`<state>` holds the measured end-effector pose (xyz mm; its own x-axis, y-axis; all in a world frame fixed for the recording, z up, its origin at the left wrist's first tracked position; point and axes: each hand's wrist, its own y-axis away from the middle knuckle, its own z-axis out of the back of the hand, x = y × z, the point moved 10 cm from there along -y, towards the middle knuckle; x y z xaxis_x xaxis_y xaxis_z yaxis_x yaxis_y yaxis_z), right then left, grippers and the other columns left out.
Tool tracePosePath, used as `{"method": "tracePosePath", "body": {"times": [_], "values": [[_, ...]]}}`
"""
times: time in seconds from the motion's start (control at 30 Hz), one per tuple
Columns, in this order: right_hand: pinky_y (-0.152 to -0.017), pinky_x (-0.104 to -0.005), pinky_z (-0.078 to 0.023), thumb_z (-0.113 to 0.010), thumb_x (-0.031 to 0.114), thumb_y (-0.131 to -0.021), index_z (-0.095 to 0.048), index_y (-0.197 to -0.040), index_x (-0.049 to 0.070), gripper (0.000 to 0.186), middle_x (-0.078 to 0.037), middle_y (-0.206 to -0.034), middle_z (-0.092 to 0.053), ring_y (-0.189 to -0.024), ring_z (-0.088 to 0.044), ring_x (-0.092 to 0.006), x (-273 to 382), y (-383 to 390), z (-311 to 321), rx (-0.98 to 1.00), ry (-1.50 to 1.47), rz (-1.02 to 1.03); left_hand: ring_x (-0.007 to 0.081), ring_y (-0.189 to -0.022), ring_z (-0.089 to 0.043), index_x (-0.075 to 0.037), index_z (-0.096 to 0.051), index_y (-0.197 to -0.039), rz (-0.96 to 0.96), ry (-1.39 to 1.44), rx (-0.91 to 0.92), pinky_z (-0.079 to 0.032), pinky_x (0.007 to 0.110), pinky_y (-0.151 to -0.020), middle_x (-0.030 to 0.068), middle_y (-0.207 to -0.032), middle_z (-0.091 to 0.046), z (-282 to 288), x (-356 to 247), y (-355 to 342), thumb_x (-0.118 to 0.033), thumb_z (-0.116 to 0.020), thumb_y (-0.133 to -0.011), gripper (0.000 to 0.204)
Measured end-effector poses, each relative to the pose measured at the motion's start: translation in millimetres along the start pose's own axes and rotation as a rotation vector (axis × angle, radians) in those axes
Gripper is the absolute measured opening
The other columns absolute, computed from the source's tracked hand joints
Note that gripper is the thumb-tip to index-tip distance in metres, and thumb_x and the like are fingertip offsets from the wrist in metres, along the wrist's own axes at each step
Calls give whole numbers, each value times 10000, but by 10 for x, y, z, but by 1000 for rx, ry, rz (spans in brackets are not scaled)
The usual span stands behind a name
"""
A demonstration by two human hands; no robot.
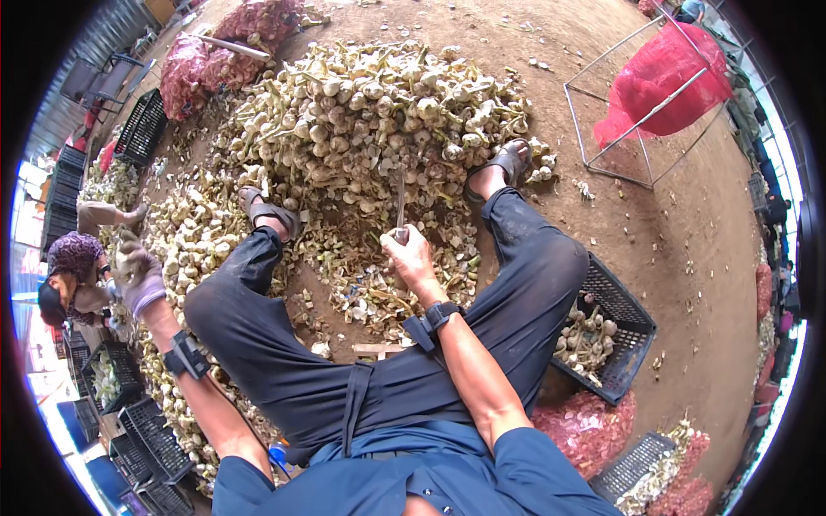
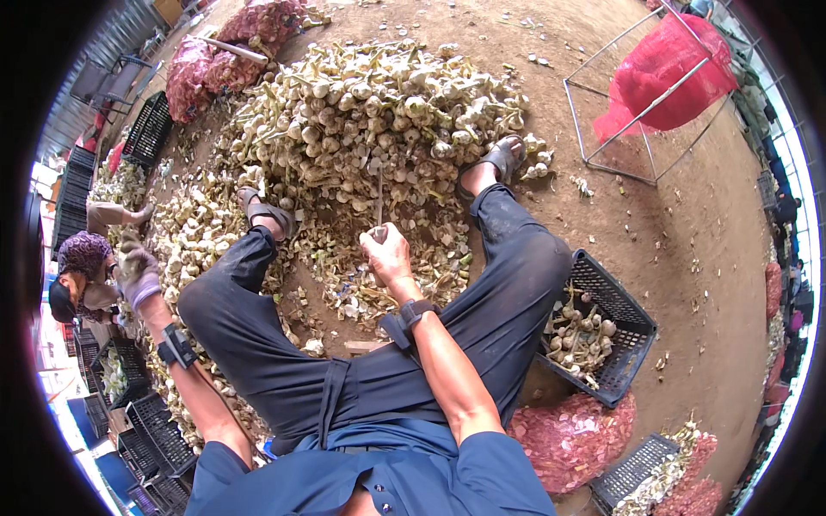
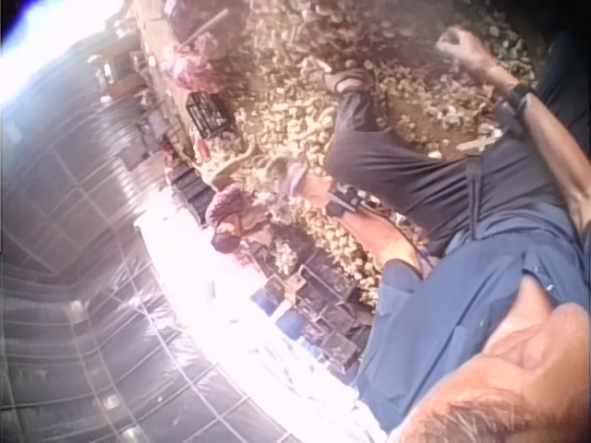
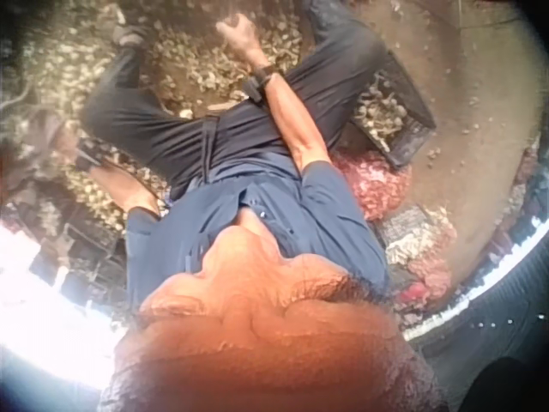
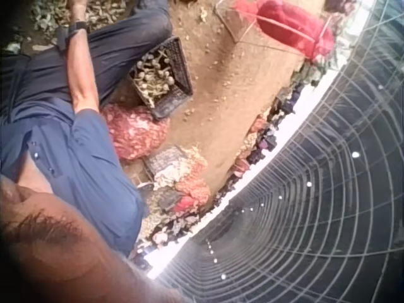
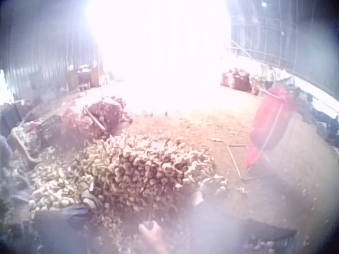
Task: The person picks up a garlic bulb from a pile, trims the roots and stem with a cleaver, and tosses the bulb into a crate, repeating the process.
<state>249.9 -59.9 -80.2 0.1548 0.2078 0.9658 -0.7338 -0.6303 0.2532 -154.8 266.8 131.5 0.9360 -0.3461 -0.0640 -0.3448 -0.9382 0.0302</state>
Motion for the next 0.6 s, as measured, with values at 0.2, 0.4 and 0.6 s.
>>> {"method": "tracePosePath", "body": {"times": [0.2,0.4,0.6], "values": [[-443,-280,-499,-676,181,-894,-586,-948,23,190,-38,-717,-596,-488,-549,-117,222,-145,297,28,-255,55,152,-824,-584,15,-544,-1293,70,-790,352,-499,244,-682,129,-1117,-635,-622,70,124,-236,-490,-1015,379],[-418,-258,-517,-649,154,-939,-558,-972,25,161,-19,-732,-563,-485,-528,-87,994,3,1011,-142,-448,132,148,-861,-661,-33,-543,-1340,145,-1607,192,-552,262,-721,78,-1058,-671,-688,1958,567,-223,-622,-931,458],[-474,-281,-548,-683,183,-941,-570,-1077,52,219,-10,-742,-581,-537,-564,-100,1653,194,1630,-126,-652,284,160,-831,-661,-112,-566,-1335,519,-1967,98,-534,298,-696,67,-896,-684,1699,2810,-187,-118,-627,-834,505]]}}
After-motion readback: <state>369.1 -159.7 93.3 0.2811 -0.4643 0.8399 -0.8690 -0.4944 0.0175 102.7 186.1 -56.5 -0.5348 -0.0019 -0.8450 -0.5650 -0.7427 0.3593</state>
